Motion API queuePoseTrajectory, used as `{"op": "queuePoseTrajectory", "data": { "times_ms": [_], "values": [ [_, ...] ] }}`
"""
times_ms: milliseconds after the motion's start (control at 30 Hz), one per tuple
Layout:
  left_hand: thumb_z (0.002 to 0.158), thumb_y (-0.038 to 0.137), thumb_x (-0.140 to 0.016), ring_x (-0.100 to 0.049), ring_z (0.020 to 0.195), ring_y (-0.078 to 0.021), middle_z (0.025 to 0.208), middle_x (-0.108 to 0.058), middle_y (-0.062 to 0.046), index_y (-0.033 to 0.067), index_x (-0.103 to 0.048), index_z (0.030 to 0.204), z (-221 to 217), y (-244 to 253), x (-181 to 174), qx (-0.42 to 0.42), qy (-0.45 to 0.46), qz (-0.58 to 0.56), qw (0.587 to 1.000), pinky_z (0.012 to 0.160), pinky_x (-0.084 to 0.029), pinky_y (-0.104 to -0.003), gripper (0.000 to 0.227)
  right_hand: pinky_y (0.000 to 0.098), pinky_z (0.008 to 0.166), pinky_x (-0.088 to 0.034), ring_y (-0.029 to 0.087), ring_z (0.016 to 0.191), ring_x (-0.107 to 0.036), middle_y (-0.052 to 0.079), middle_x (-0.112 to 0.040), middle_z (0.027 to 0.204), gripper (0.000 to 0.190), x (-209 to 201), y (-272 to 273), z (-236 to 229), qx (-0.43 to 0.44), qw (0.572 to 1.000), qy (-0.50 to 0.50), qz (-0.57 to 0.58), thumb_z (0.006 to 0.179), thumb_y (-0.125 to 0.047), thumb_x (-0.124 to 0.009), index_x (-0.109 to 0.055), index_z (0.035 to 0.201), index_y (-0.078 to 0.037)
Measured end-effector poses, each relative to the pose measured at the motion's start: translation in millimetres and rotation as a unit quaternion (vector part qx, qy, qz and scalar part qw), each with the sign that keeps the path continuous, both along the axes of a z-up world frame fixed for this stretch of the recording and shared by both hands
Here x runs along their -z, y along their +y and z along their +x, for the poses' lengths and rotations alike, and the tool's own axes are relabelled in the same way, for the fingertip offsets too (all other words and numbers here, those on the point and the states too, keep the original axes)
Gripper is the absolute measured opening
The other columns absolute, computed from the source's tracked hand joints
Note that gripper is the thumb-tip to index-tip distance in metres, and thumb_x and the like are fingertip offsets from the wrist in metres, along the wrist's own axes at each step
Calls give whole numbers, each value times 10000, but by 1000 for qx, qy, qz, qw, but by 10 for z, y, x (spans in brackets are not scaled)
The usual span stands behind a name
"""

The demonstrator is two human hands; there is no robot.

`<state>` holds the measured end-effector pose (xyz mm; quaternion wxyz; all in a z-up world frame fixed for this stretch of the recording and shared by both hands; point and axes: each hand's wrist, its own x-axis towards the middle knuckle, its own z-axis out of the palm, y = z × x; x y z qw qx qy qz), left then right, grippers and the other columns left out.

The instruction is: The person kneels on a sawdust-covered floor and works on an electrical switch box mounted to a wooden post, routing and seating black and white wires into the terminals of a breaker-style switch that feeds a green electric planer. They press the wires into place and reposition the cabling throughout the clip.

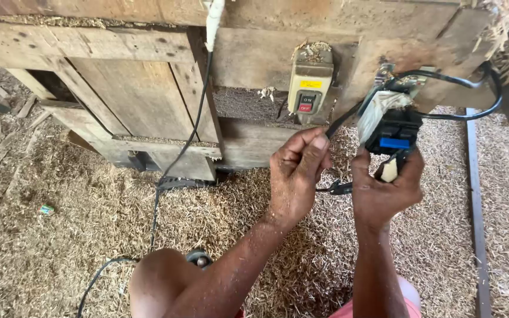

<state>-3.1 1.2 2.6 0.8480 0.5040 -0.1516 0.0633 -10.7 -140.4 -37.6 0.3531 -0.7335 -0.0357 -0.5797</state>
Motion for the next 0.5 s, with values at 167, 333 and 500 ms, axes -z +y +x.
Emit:
{"op": "queuePoseTrajectory", "data": {
  "times_ms": [167,333,500],
  "values": [
    [1116,212,-603,-596,721,-52,807,-657,-11,14,-702,1279,-97,12,-39,7,-85,33,996,654,-518,-230,274,292,782,-623,155,901,-735,116,-744,1093,526,-15,37,-14,52,998,19,8,919,-18,-842,-593,1375,61],
    [1056,65,-617,-605,749,-45,977,-731,-67,19,-715,1221,-223,-151,206,120,-44,25,992,610,-496,-220,197,225,621,-531,120,728,-631,85,-707,1020,528,60,-110,-31,65,997,47,8,955,-37,-861,-619,1419,39],
    [1069,27,-601,-643,778,-55,966,-748,-90,30,-729,1193,-200,-153,331,39,-99,64,992,632,-535,-240,178,207,602,-478,84,707,-577,57,-679,966,420,22,-173,-84,36,998,57,18,978,-68,-860,-637,1321,29]
  ]
}}
